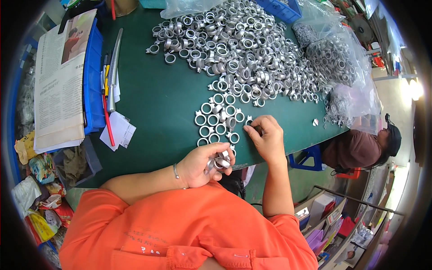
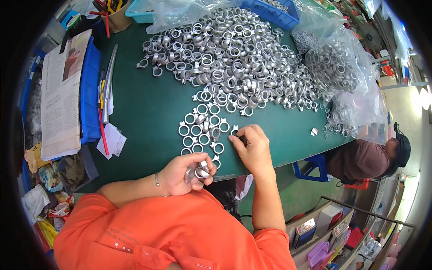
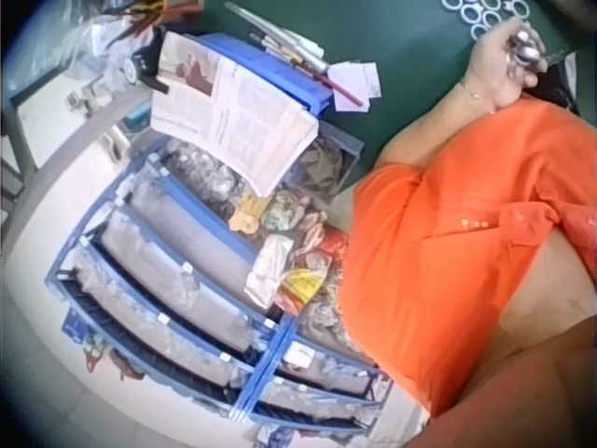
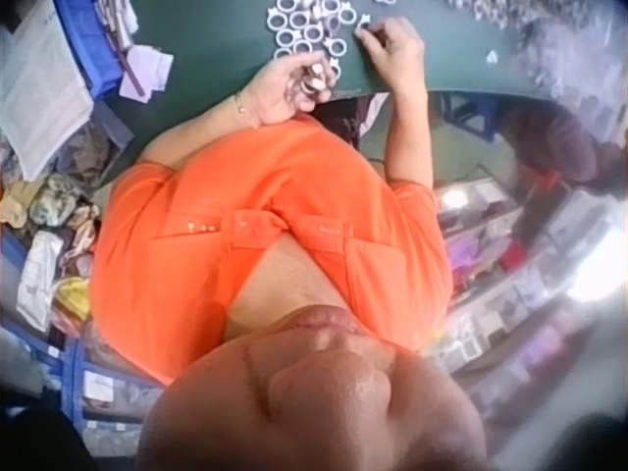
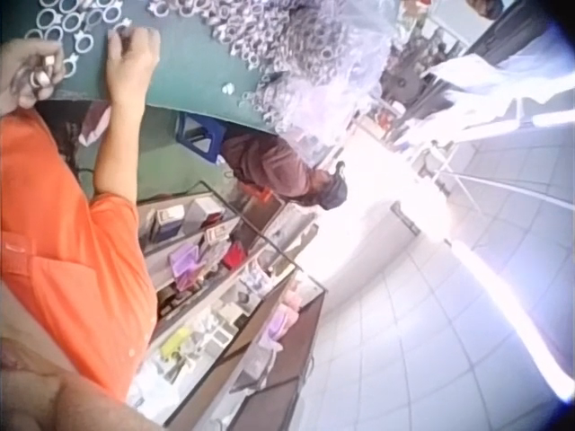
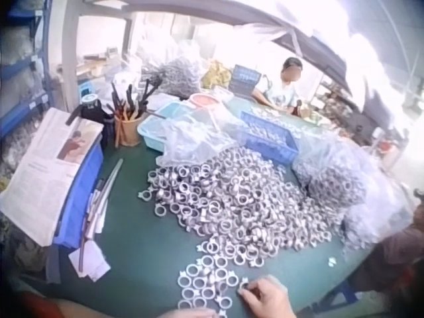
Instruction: The person assembles metal ring components by picking up the pieces from the table and fitting them together by hand.
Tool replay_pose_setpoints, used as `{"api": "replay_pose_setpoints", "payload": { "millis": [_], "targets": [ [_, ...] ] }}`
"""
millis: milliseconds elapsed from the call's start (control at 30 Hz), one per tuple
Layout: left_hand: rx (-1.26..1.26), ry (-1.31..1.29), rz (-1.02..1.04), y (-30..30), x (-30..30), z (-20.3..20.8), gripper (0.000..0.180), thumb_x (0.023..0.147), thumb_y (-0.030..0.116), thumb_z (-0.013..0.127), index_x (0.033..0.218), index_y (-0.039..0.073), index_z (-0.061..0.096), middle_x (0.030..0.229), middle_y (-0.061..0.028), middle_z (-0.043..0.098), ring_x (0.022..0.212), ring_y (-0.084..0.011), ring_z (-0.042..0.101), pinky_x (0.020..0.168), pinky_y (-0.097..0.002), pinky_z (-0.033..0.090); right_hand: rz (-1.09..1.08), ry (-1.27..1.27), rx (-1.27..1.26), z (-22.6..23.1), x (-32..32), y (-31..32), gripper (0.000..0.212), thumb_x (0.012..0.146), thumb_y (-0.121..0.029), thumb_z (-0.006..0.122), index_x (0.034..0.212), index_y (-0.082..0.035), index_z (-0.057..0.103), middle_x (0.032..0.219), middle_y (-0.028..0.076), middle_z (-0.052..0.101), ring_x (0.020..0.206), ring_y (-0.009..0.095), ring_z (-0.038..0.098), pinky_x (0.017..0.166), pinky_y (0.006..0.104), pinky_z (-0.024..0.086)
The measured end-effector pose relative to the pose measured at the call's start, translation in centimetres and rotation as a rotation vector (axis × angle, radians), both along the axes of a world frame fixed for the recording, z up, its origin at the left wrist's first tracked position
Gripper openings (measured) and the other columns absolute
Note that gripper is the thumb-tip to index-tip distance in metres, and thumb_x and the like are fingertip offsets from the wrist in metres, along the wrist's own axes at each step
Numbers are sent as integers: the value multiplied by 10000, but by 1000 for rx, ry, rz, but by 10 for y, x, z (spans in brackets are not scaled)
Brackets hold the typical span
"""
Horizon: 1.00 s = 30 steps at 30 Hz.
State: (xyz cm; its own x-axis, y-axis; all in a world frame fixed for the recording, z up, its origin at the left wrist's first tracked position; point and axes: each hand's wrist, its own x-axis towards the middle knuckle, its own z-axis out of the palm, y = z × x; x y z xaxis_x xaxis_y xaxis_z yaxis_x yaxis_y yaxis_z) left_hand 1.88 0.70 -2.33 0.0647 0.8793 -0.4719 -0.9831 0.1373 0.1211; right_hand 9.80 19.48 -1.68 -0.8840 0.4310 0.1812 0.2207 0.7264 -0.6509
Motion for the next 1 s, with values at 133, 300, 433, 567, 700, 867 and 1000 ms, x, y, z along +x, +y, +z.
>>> {"api": "replay_pose_setpoints", "payload": {
  "millis": [133,300,433,567,700,867,1000],
  "targets": [
    [27,-9,7,1,0,-4,274,896,271,409,810,42,531,841,-71,530,675,-186,537,428,-204,366,-43,-29,54,-1,5,-2,195,675,3,699,770,-2,529,773,64,567,519,112,476,487,243,408],
    [17,-11,1,3,1,-3,283,900,276,407,809,36,527,833,-76,529,668,-185,530,428,-206,365,-21,335,-861,-3,18,0,257,670,104,667,794,-30,485,964,128,582,594,31,442,539,175,385],
    [16,5,-10,1,1,-5,286,901,280,407,816,36,531,836,-78,529,674,-186,529,430,-210,366,106,474,-1124,-5,21,-1,248,715,95,625,874,-25,477,966,168,583,555,50,438,491,175,370],
    [28,-13,12,0,1,-7,295,902,285,405,826,32,534,844,-82,532,690,-191,529,432,-214,369,66,466,-1495,3,24,-6,205,783,24,578,956,-26,479,959,189,586,496,80,418,433,189,343],
    [23,-24,15,0,1,-6,286,903,275,402,827,33,533,845,-83,532,683,-188,530,431,-212,370,32,446,-1959,0,19,-4,161,824,-46,526,975,-18,478,958,205,574,497,154,473,379,186,337],
    [23,-7,12,1,3,-6,281,903,267,399,817,34,529,844,-73,525,681,-186,532,432,-208,370,20,297,-1390,2,-6,0,159,777,36,529,901,-32,458,933,182,557,654,155,563,367,187,362],
    [-4,-22,8,2,3,-4,285,898,279,412,809,38,537,832,-69,539,678,-185,532,433,-209,371,36,220,-1340,0,-17,-4,114,846,-66,540,927,-60,460,823,160,585,501,102,465,358,173,287]
  ]
}}
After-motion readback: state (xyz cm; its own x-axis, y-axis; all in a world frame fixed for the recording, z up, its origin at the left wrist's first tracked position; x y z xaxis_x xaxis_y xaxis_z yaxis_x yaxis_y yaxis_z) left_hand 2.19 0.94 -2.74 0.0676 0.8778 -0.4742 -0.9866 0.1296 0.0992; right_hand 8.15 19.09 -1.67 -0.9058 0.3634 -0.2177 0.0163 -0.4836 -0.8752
